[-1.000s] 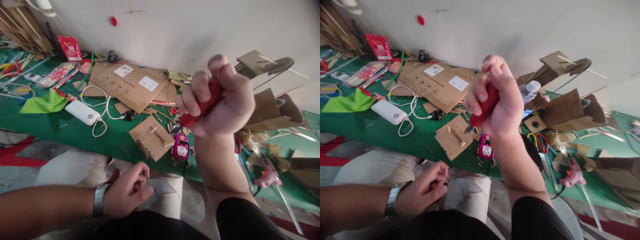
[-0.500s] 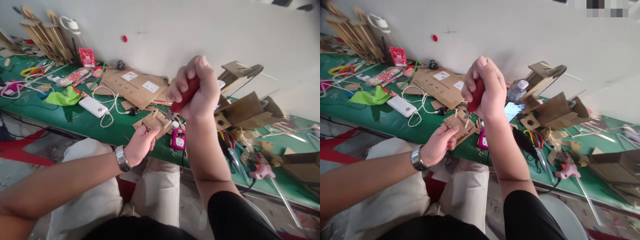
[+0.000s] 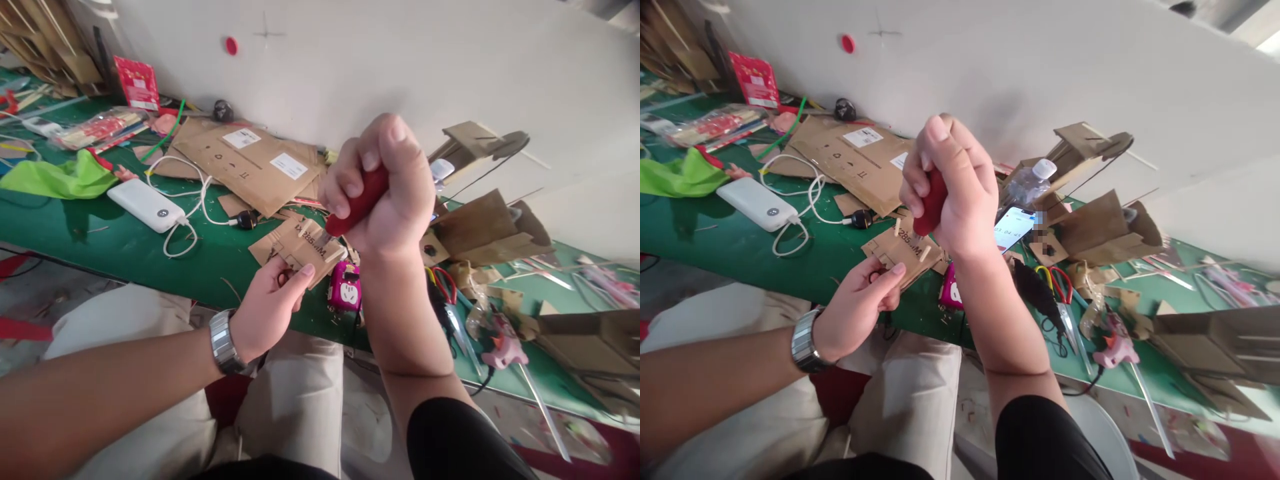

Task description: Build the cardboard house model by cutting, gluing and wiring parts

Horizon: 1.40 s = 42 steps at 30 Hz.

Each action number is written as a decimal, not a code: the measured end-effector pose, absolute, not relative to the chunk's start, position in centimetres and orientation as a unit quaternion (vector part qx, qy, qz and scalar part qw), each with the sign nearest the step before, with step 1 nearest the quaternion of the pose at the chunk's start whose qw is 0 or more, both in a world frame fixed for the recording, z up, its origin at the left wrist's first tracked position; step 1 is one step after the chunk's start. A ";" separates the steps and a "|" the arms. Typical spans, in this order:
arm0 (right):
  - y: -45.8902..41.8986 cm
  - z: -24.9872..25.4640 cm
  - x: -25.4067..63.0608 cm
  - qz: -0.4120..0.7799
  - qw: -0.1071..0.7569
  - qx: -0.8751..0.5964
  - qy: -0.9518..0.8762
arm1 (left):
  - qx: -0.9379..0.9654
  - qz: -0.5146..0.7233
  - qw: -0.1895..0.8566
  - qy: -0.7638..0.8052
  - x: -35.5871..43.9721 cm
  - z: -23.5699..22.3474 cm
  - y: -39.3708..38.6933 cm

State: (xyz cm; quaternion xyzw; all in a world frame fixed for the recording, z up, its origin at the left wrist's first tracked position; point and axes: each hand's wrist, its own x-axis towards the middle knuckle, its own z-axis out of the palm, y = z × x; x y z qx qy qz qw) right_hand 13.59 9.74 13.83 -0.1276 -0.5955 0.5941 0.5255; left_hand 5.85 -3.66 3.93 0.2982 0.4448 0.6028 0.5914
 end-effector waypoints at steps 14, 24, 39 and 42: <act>9.3 14.3 13.0 0.568 0.536 -0.165 -0.603 | 0.273 0.597 0.634 0.408 6.4 4.4 -3.1; 9.4 14.5 13.0 0.550 0.540 -0.179 -0.611 | 0.276 0.596 0.636 0.405 6.4 4.1 -3.0; 9.9 14.2 13.8 0.578 0.472 -0.229 -0.625 | 0.279 0.595 0.637 0.402 6.2 3.5 -3.2; 9.7 14.3 13.7 0.579 0.454 -0.243 -0.631 | 0.289 0.593 0.632 0.406 6.1 3.4 -3.3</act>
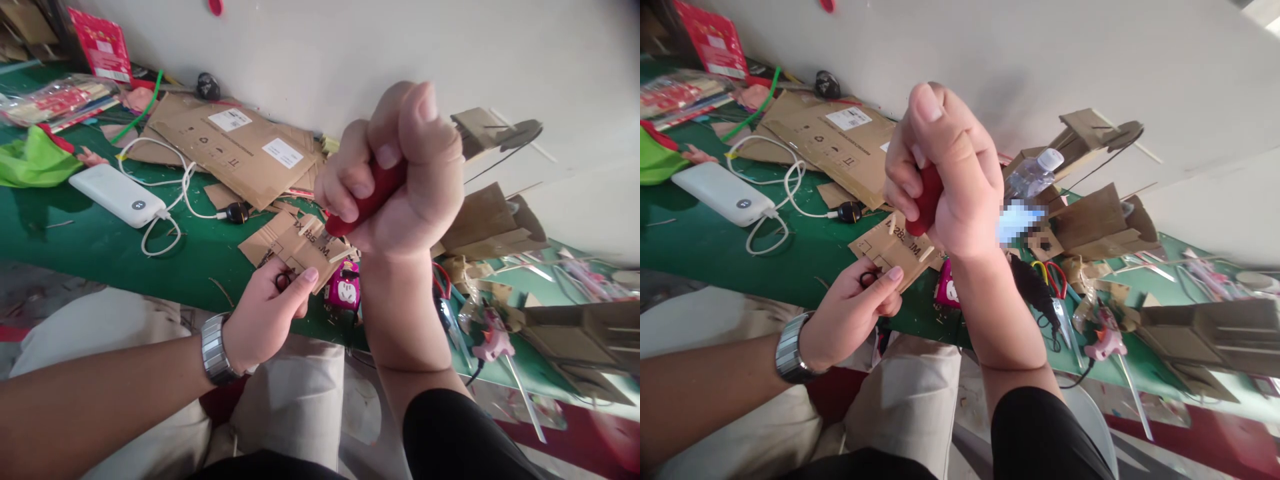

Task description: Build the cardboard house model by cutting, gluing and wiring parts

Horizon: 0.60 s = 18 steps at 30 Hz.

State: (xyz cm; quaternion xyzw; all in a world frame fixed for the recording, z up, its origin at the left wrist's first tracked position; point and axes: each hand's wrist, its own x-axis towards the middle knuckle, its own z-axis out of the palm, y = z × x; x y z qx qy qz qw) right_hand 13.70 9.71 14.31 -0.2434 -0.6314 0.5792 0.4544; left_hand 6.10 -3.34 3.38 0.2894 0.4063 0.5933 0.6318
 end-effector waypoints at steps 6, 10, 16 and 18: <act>8.9 14.0 12.9 0.549 0.504 -0.207 -0.634 | 0.312 0.591 0.619 0.412 5.9 3.1 -3.3; 8.7 14.2 13.3 0.556 0.512 -0.143 -0.639 | 0.321 0.588 0.616 0.415 5.7 3.0 -3.2; 9.6 14.8 14.9 0.599 0.414 -0.150 -0.669 | 0.319 0.593 0.621 0.401 5.7 3.1 -3.3; 9.6 14.7 14.6 0.599 0.426 -0.146 -0.662 | 0.310 0.599 0.623 0.396 5.9 3.0 -3.3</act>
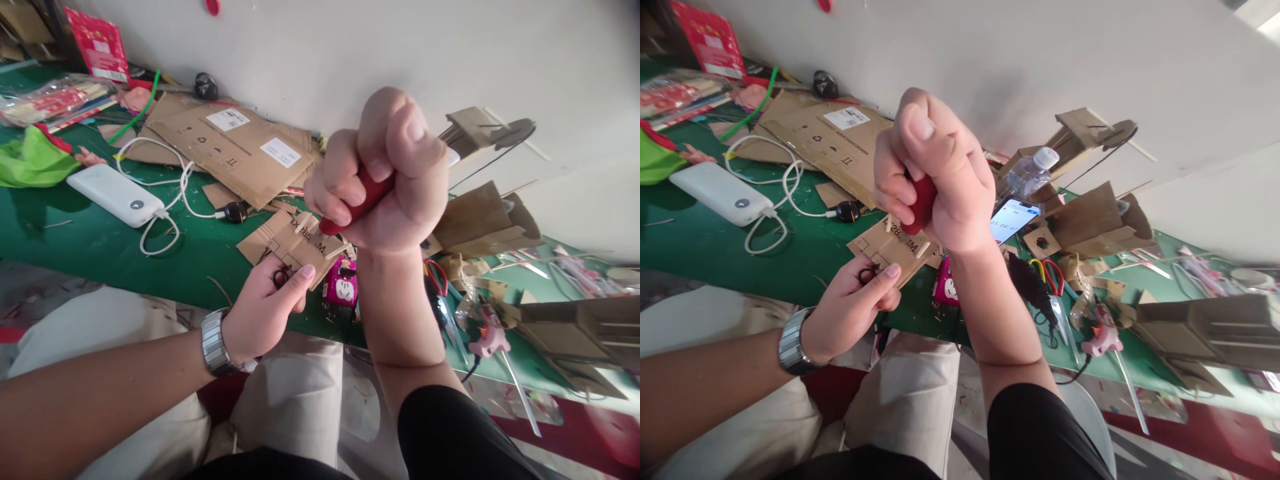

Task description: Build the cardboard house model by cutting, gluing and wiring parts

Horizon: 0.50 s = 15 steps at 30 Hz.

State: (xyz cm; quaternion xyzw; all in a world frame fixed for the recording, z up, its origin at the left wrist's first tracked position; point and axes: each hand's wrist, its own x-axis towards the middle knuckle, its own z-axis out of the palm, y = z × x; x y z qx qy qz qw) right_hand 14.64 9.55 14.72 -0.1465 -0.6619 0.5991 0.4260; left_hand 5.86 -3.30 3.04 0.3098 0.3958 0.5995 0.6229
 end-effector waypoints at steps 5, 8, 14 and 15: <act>9.0 14.2 13.4 0.566 0.439 -0.160 -0.679 | 0.316 0.601 0.620 0.393 6.0 2.9 -3.3; 8.9 14.1 13.3 0.556 0.478 -0.163 -0.661 | 0.325 0.599 0.607 0.409 5.9 2.9 -3.2; 8.9 14.5 14.7 0.623 0.388 -0.037 -0.678 | 0.330 0.597 0.613 0.399 5.9 2.9 -3.1; 8.9 14.4 14.6 0.620 0.381 -0.044 -0.684 | 0.330 0.598 0.612 0.398 5.9 2.8 -3.1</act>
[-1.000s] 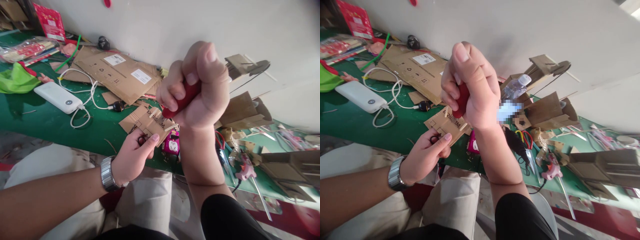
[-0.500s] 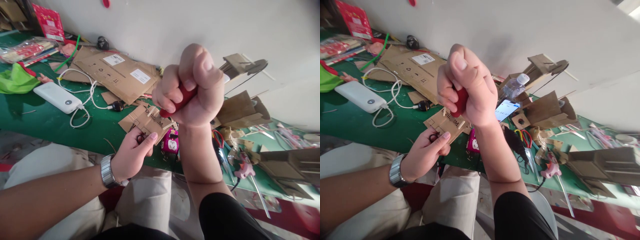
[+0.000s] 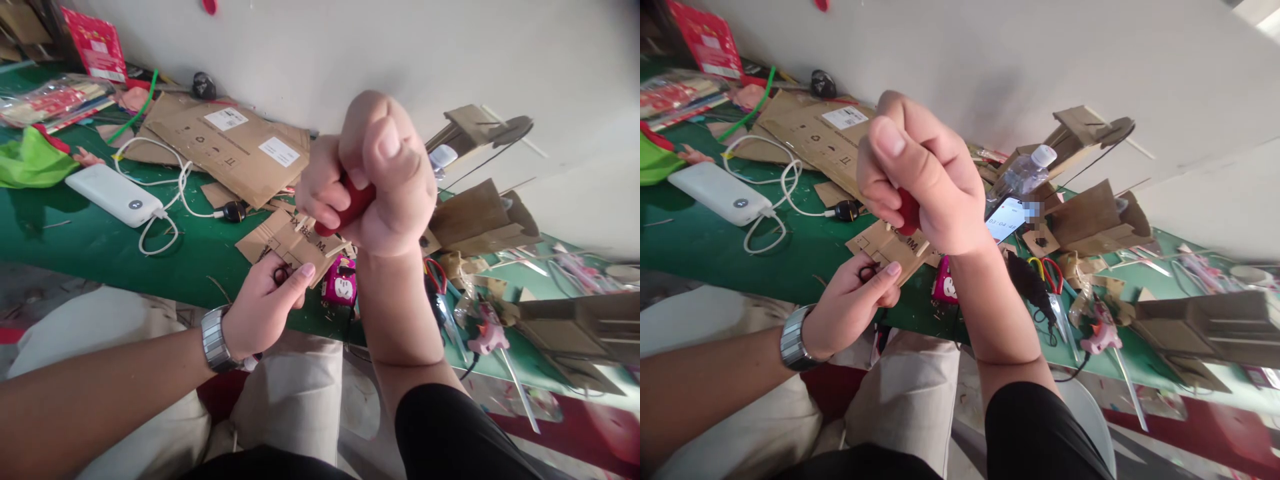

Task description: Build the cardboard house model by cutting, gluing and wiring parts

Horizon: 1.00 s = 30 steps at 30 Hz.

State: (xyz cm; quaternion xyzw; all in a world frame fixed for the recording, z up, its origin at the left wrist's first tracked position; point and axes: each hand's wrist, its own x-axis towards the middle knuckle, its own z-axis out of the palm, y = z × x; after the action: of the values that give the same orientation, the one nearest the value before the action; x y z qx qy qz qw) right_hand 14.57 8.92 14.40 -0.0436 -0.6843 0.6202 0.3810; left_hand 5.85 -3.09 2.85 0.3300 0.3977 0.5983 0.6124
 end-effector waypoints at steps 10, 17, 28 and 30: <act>9.2 14.3 14.9 0.618 0.371 -0.071 -0.690 | 0.341 0.594 0.602 0.410 5.7 3.1 -3.1; 8.7 13.8 12.9 0.572 0.540 -0.104 -0.608 | 0.358 0.586 0.595 0.417 5.4 2.9 -3.0; 8.8 14.9 15.4 0.584 0.354 -0.127 -0.720 | 0.358 0.586 0.589 0.427 5.4 3.1 -3.0; 9.3 14.7 15.0 0.557 0.372 -0.156 -0.726 | 0.354 0.586 0.588 0.432 5.3 3.1 -3.0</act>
State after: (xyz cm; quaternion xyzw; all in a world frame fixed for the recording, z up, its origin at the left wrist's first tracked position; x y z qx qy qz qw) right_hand 15.04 9.31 14.72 -0.1564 -0.7258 0.5568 0.3723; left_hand 5.28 -3.02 3.10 0.3535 0.4316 0.5857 0.5879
